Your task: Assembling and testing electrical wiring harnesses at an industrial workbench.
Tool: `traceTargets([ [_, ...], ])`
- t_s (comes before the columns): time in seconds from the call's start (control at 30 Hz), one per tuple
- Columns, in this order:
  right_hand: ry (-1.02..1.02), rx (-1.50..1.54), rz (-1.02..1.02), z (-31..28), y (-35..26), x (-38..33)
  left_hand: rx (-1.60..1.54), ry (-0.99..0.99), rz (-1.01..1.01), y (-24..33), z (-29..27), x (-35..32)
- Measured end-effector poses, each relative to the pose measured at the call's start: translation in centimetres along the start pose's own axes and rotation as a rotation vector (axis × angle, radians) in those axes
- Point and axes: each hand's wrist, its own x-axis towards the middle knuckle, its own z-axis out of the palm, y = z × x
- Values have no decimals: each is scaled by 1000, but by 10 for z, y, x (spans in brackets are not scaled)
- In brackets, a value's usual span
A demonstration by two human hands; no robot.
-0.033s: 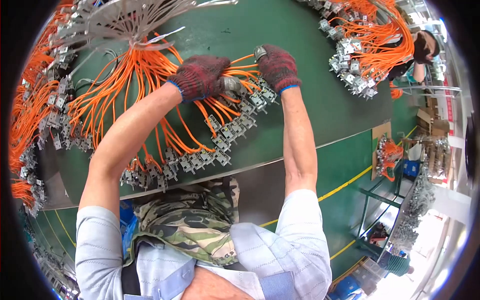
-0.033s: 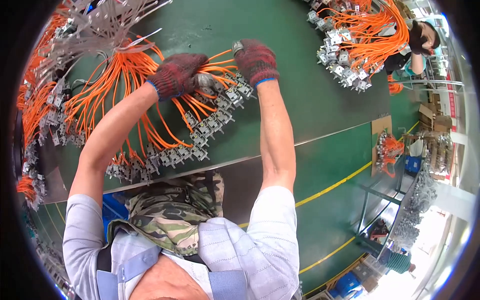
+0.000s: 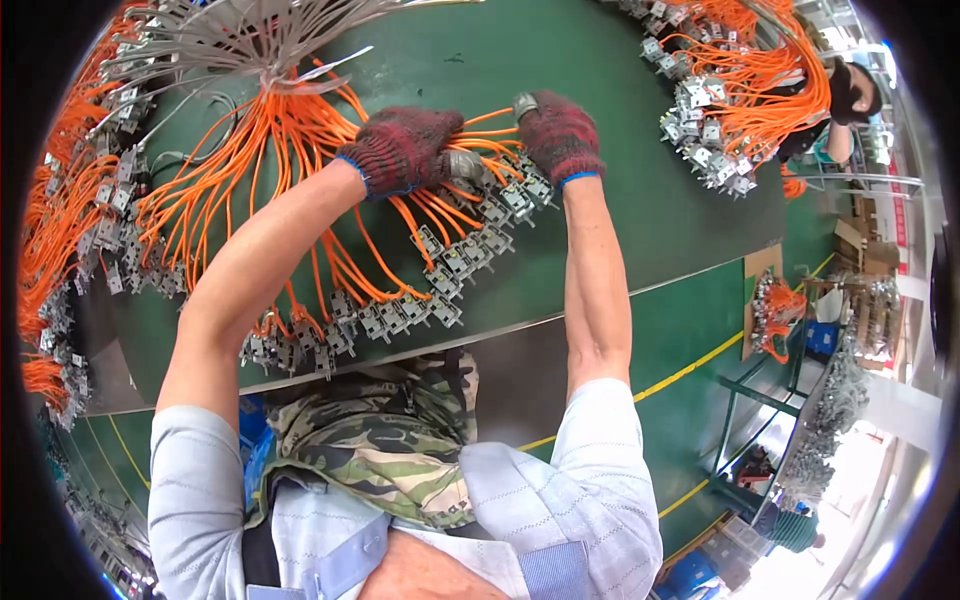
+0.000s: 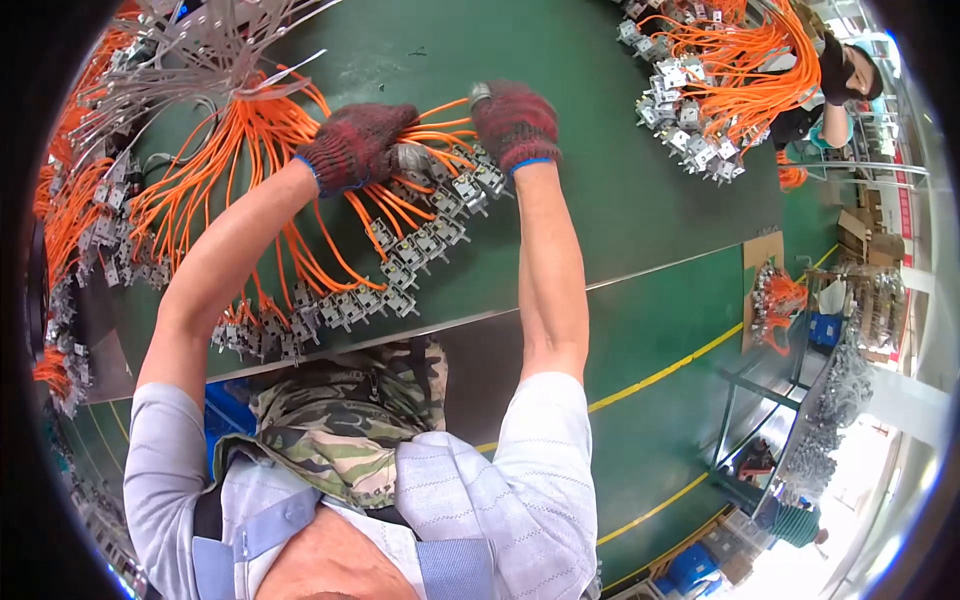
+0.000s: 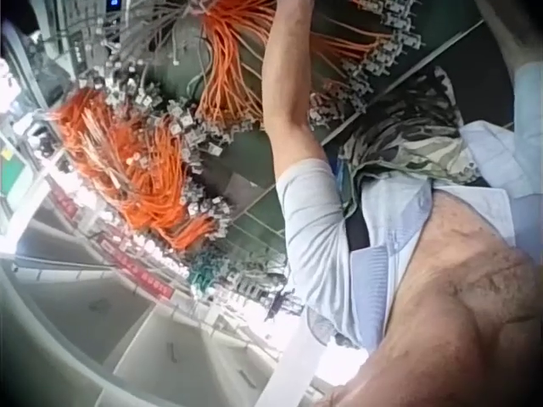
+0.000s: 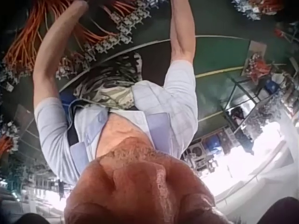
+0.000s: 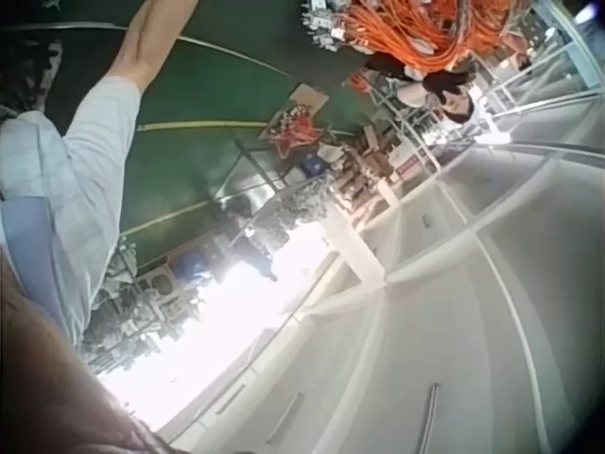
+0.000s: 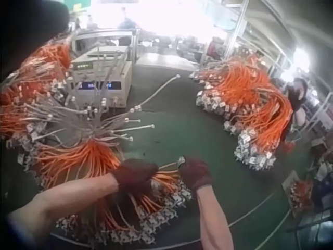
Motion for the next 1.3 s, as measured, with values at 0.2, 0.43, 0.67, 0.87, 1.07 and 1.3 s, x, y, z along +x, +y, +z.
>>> traceTargets([
  [0.2, 83, -25, 94, -6, -1, -35, -25, -122, -4, 10, -7, -3],
  [0.43, 16, -44, 86, 4, -13, -30, 135, 232, 76, 1, -2, -43],
  [0.67, 23, -118, 133, -16, -2, -36, 29, 643, -150, -109, -113, -205],
  [0.87, 129, -63, -286, -42, -134, -92, 432, 547, -683, -238, -143, -360],
  [1.07, -213, 629, -838, 2, -332, -69, 950, 407, -674, -287, -128, -411],
  [1.3, -445, 641, -714, 108, -469, 21, 974, 354, -721, -372, -184, -412],
])
